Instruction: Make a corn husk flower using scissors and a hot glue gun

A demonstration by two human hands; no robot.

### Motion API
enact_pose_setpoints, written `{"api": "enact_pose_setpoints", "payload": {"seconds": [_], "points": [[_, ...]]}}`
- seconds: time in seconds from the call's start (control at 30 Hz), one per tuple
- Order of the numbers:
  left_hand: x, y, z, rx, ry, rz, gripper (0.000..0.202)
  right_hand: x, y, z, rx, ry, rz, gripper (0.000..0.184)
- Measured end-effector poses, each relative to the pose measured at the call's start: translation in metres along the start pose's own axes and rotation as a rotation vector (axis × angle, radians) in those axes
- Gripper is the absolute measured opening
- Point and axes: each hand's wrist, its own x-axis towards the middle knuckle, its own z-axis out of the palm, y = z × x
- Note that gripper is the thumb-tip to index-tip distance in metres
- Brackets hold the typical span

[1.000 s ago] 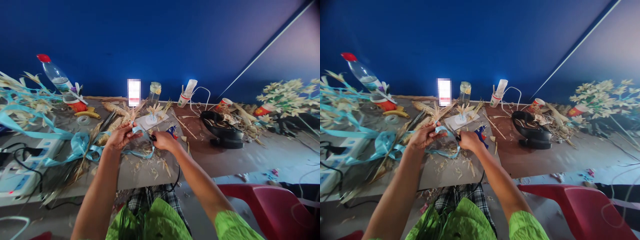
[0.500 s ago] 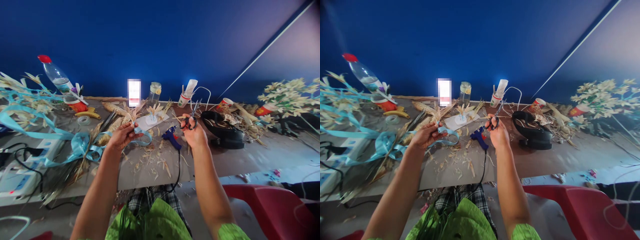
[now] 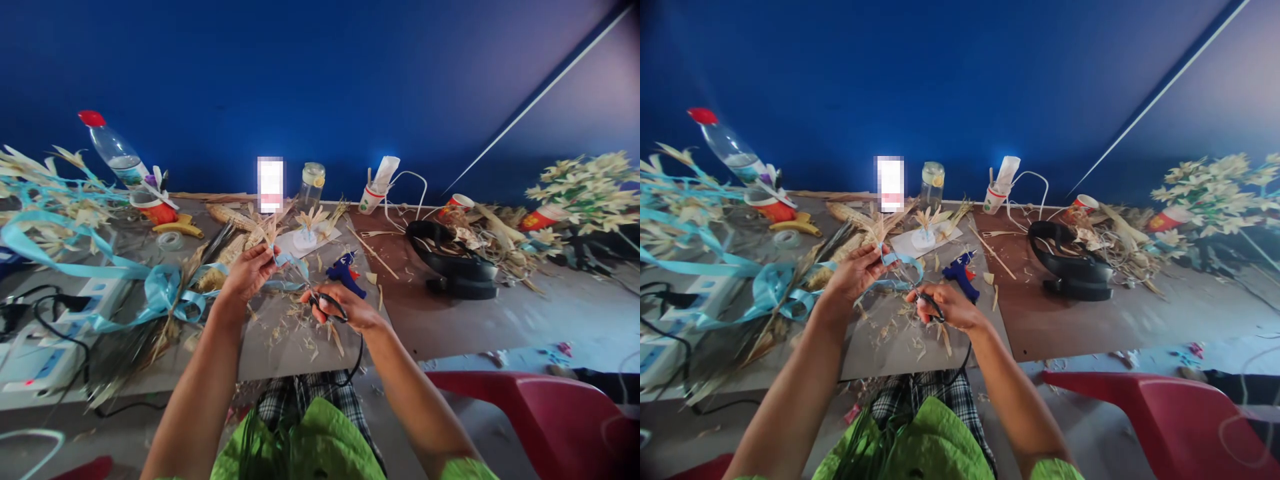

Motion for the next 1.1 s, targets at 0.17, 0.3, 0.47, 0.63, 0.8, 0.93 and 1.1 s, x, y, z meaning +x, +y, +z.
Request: {"api": "enact_pose_setpoints", "payload": {"seconds": [0.17, 0.3, 0.47, 0.63, 0.8, 0.93, 1.1], "points": [[0.002, -0.003, -0.003, 0.013, -0.052, 0.002, 0.01, -0.003, 0.004, -0.001, -0.01, 0.003, 0.08, 0.062], [0.003, -0.004, -0.002, 0.022, -0.067, 0.005, 0.009, 0.001, 0.001, 0.005, -0.043, 0.043, 0.127, 0.063], [0.002, -0.006, -0.001, 0.036, -0.053, -0.006, 0.008, 0.008, -0.003, 0.015, -0.017, 0.128, 0.158, 0.063], [0.002, -0.007, 0.0, 0.054, 0.008, 0.002, 0.009, 0.011, 0.004, 0.022, 0.003, 0.212, 0.169, 0.054], [0.002, -0.008, -0.002, 0.061, -0.024, -0.017, 0.01, 0.011, 0.007, 0.026, 0.018, 0.233, 0.157, 0.051], [0.002, -0.009, -0.003, 0.042, -0.073, -0.03, 0.011, 0.012, 0.006, 0.027, 0.018, 0.223, 0.152, 0.052], [-0.001, -0.007, 0.002, 0.005, -0.058, -0.039, 0.007, 0.013, 0.005, 0.028, 0.077, 0.209, 0.146, 0.058]]}}
